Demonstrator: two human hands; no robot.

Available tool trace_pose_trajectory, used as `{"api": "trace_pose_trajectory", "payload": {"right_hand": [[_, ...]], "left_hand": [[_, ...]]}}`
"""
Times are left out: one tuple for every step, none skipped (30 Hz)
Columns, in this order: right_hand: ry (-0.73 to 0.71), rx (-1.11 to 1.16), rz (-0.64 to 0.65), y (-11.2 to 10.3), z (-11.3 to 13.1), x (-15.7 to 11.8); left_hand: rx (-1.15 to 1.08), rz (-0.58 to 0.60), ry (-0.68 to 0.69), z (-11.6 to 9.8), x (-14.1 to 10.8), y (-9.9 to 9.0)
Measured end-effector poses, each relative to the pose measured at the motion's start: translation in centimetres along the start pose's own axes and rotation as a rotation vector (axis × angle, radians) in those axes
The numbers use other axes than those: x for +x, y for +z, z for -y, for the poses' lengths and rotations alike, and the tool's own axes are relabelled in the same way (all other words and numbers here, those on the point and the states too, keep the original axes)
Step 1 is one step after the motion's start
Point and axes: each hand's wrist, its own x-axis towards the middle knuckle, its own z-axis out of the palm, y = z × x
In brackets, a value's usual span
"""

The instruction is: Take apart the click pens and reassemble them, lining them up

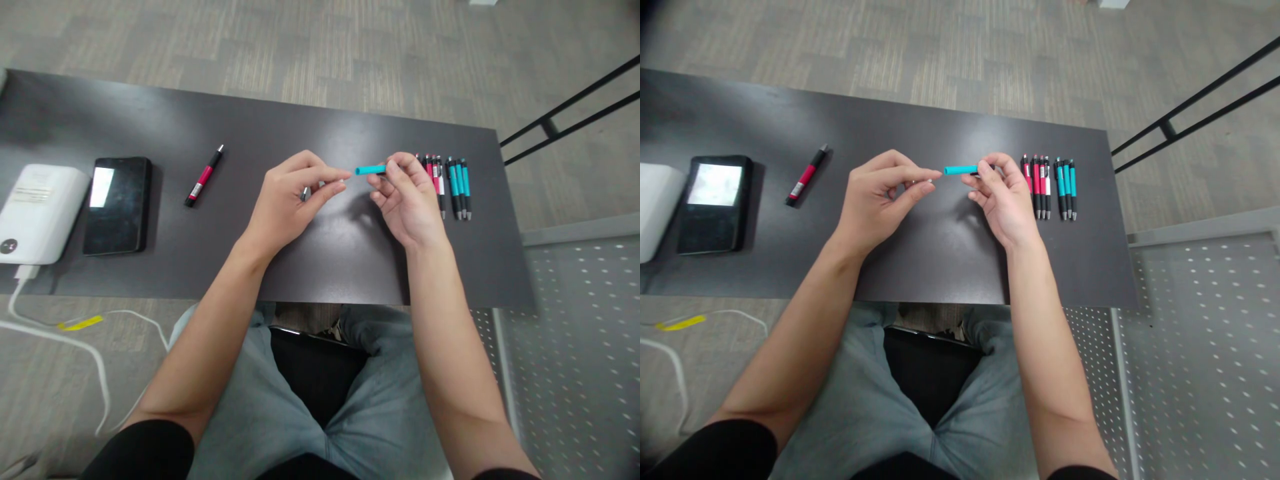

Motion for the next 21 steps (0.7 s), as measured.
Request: {"api": "trace_pose_trajectory", "payload": {"right_hand": [[0.005, 0.0, 0.003, 0.0, -0.1, 0.0], [0.004, 0.009, 0.015, 0.1, -0.2, 0.0], [-0.005, 0.026, 0.032, 0.1, -0.3, 0.0], [-0.017, 0.044, 0.053, 0.1, -0.3, -0.1], [-0.03, 0.058, 0.073, 0.2, -0.3, -0.2], [-0.041, 0.065, 0.088, 0.2, -0.3, -0.2], [-0.048, 0.063, 0.098, 0.2, -0.3, -0.2], [-0.051, 0.053, 0.103, 0.2, -0.3, -0.2], [-0.049, 0.04, 0.106, 0.2, -0.3, -0.3], [-0.047, 0.029, 0.107, 0.3, -0.3, -0.3], [-0.045, 0.022, 0.111, 0.3, -0.2, -0.3], [-0.044, 0.022, 0.117, 0.3, -0.2, -0.3], [-0.045, 0.027, 0.124, 0.4, -0.1, -0.3], [-0.046, 0.035, 0.134, 0.5, 0.0, -0.4], [-0.046, 0.042, 0.144, 0.6, 0.1, -0.4], [-0.044, 0.046, 0.154, 0.7, 0.2, -0.4], [-0.04, 0.046, 0.161, 0.8, 0.2, -0.5], [-0.035, 0.044, 0.166, 0.9, 0.3, -0.5], [-0.03, 0.041, 0.17, 1.0, 0.4, -0.5], [-0.025, 0.04, 0.175, 1.1, 0.4, -0.5], [-0.022, 0.042, 0.181, 1.1, 0.4, -0.5]], "left_hand": [[0.006, 0.002, -0.001, 0.0, 0.0, 0.0], [0.007, 0.004, -0.007, 0.0, -0.1, 0.1], [0.002, 0.001, -0.019, 0.0, -0.2, 0.1], [-0.01, -0.014, -0.035, 0.1, -0.3, 0.1], [-0.028, -0.031, -0.051, 0.2, -0.4, 0.1], [-0.046, -0.053, -0.064, 0.3, -0.4, 0.1], [-0.061, -0.07, -0.072, 0.4, -0.5, 0.0], [-0.069, -0.081, -0.075, 0.5, -0.6, 0.0], [-0.068, -0.082, -0.074, 0.6, -0.6, -0.2], [-0.057, -0.069, -0.07, 0.6, -0.6, -0.3], [-0.042, -0.054, -0.066, 0.6, -0.5, -0.4], [-0.027, -0.041, -0.062, 0.5, -0.5, -0.6], [-0.016, -0.029, -0.057, 0.4, -0.4, -0.7], [-0.011, -0.027, -0.049, 0.4, -0.4, -0.8], [-0.01, -0.026, -0.043, 0.3, -0.4, -0.8], [-0.014, -0.031, -0.041, 0.2, -0.4, -0.8], [-0.021, -0.038, -0.043, 0.2, -0.4, -0.8], [-0.029, -0.046, -0.049, 0.2, -0.4, -0.8], [-0.035, -0.054, -0.058, 0.2, -0.5, -0.8], [-0.04, -0.058, -0.065, 0.2, -0.5, -0.8], [-0.042, -0.06, -0.068, 0.3, -0.5, -0.8]]}}
